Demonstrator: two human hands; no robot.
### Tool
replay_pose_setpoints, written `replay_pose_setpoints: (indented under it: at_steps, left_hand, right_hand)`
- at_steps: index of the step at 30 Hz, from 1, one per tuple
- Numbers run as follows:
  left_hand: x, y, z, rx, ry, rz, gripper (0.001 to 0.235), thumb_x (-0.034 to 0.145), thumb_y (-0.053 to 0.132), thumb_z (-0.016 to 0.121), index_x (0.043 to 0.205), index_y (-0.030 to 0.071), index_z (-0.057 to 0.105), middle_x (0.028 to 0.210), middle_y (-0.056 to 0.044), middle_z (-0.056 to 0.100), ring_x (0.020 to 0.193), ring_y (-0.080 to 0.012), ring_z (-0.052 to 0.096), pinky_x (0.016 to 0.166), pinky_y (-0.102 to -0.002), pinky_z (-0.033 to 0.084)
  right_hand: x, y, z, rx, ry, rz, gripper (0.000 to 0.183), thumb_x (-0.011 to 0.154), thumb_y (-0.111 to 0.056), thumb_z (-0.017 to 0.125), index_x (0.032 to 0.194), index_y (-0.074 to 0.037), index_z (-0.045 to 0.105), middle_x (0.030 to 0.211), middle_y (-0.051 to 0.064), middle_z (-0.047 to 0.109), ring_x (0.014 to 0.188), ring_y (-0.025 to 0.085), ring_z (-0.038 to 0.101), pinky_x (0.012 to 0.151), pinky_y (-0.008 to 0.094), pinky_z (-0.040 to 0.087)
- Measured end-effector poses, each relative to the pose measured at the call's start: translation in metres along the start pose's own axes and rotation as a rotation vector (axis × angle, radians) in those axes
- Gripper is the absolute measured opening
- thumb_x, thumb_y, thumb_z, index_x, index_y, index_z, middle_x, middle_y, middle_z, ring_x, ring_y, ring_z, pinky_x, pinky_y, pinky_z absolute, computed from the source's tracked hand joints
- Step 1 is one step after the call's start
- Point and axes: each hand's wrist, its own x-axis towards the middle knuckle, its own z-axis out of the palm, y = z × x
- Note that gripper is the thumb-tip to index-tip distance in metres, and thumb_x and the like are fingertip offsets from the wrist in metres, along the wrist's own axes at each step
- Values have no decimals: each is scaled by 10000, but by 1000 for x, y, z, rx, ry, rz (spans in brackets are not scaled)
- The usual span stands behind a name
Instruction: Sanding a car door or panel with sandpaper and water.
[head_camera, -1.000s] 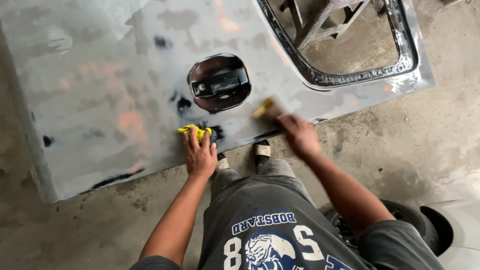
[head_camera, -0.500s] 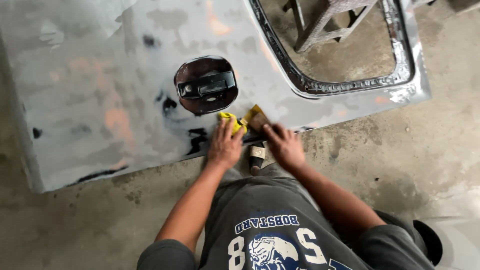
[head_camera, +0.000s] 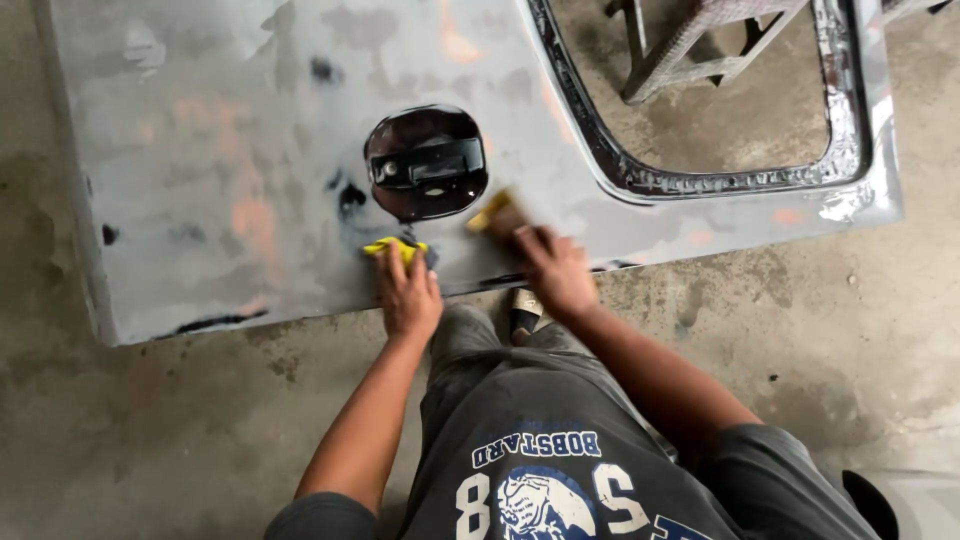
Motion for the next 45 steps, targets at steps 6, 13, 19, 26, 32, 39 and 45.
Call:
replay_pose_setpoints:
  at_steps: [6,13,19,26,32,39,45]
  left_hand:
    - [-8,28,1,-78,-137,241,491,921,246,656,1394,136,587,1619,-234,299,1469,-525,308,1196,-566,318]
    - [9,6,-17,-32,-352,330,516,921,277,668,1420,172,586,1609,-186,309,1467,-482,315,1163,-543,334]
    - [7,5,-11,1,-181,101,520,958,287,659,1441,131,549,1608,-206,311,1458,-501,311,1167,-532,334]
    - [4,2,-9,-42,-143,131,533,931,266,683,1433,138,560,1607,-208,319,1457,-511,312,1177,-537,329]
    - [7,2,-2,-43,-81,130,542,905,277,709,1415,156,568,1605,-204,326,1454,-502,317,1178,-542,327]
    - [4,-8,-5,-56,-115,151,568,899,284,711,1427,139,560,1608,-208,320,1455,-482,332,1174,-538,332]
    - [8,-29,-12,-88,-113,239,530,900,270,709,1398,144,578,1603,-209,326,1448,-485,334,1161,-546,337]
  right_hand:
    - [-1,40,-13,13,-36,-199,497,1048,-296,598,1534,-263,498,1508,89,485,1215,332,556,1023,483,468]
    - [6,82,-10,-92,144,205,707,898,-294,729,1543,-187,459,1454,181,481,1212,405,535,976,535,453]
    - [13,4,19,-56,-43,-64,643,962,-241,662,1566,-204,444,1486,189,460,1193,358,548,995,525,480]
    - [4,56,-10,-17,17,-112,593,961,-231,654,1530,-242,489,1481,100,511,1200,354,567,1001,503,478]
    - [13,57,-5,-12,230,126,669,878,-211,715,1507,-179,489,1408,166,534,1153,408,556,926,538,470]
    - [6,-42,7,83,-29,-190,662,851,-263,710,1468,-179,487,1391,146,522,1171,409,549,935,549,461]
    - [15,26,-11,18,127,134,654,871,-242,717,1487,-213,499,1436,114,535,1213,385,561,980,538,464]
